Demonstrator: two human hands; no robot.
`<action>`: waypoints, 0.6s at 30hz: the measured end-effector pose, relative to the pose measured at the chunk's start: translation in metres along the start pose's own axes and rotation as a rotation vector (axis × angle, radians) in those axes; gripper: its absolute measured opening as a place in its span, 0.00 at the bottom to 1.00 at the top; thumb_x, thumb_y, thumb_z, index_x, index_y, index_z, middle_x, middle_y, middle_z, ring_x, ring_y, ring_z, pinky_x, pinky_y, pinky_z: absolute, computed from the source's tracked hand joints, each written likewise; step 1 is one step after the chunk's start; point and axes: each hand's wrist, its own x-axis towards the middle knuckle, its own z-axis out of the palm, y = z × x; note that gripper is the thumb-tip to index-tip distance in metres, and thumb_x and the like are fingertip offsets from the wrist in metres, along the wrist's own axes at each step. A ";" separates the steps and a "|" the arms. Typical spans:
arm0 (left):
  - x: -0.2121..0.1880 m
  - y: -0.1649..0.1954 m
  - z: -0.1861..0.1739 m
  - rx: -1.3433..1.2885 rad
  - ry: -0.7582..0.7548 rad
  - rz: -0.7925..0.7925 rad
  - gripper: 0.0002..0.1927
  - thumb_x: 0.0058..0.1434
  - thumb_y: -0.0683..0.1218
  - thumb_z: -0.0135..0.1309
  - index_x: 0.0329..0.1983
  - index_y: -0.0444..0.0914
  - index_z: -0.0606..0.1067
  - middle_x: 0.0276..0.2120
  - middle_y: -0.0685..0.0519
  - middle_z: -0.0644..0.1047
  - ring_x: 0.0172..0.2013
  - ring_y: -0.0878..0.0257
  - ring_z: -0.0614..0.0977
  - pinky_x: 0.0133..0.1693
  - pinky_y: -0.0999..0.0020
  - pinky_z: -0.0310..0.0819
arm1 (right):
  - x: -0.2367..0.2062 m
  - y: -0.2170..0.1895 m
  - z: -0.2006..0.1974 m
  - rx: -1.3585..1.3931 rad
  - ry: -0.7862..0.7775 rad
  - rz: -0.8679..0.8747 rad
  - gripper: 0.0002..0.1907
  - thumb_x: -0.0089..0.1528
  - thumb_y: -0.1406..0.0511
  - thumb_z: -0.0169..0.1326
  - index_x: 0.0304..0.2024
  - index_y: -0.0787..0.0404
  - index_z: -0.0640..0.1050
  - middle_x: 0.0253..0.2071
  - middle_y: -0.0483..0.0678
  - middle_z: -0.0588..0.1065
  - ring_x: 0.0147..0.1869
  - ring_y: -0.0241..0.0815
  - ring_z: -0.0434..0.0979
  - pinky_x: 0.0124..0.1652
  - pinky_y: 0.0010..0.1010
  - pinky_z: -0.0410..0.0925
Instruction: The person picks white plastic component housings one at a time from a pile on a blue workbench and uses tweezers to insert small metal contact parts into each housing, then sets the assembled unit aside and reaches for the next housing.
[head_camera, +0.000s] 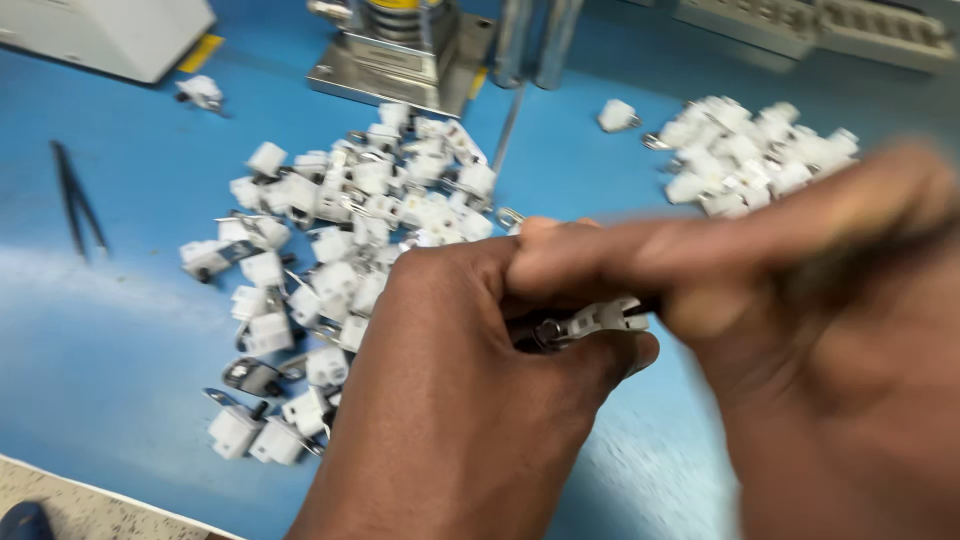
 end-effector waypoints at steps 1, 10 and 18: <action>0.003 0.001 -0.005 0.064 0.020 -0.045 0.15 0.56 0.45 0.63 0.47 0.42 0.87 0.38 0.53 0.90 0.39 0.66 0.86 0.43 0.68 0.81 | 0.018 0.013 -0.008 0.200 0.054 0.106 0.10 0.71 0.59 0.48 0.46 0.60 0.71 0.44 0.48 0.81 0.54 0.48 0.85 0.56 0.42 0.77; 0.049 0.001 -0.084 0.874 0.005 -0.481 0.24 0.60 0.58 0.63 0.58 0.47 0.80 0.38 0.45 0.86 0.38 0.56 0.87 0.41 0.56 0.80 | 0.167 0.151 -0.046 -1.412 -0.381 -0.145 0.21 0.61 0.55 0.65 0.54 0.56 0.83 0.42 0.55 0.79 0.34 0.47 0.78 0.38 0.45 0.72; 0.041 -0.025 -0.025 0.220 -0.202 -0.208 0.20 0.59 0.55 0.63 0.53 0.46 0.81 0.35 0.49 0.81 0.38 0.57 0.82 0.42 0.54 0.79 | 0.067 0.037 -0.045 -0.990 -0.207 0.853 0.17 0.54 0.56 0.71 0.45 0.45 0.85 0.29 0.55 0.77 0.22 0.39 0.63 0.23 0.34 0.59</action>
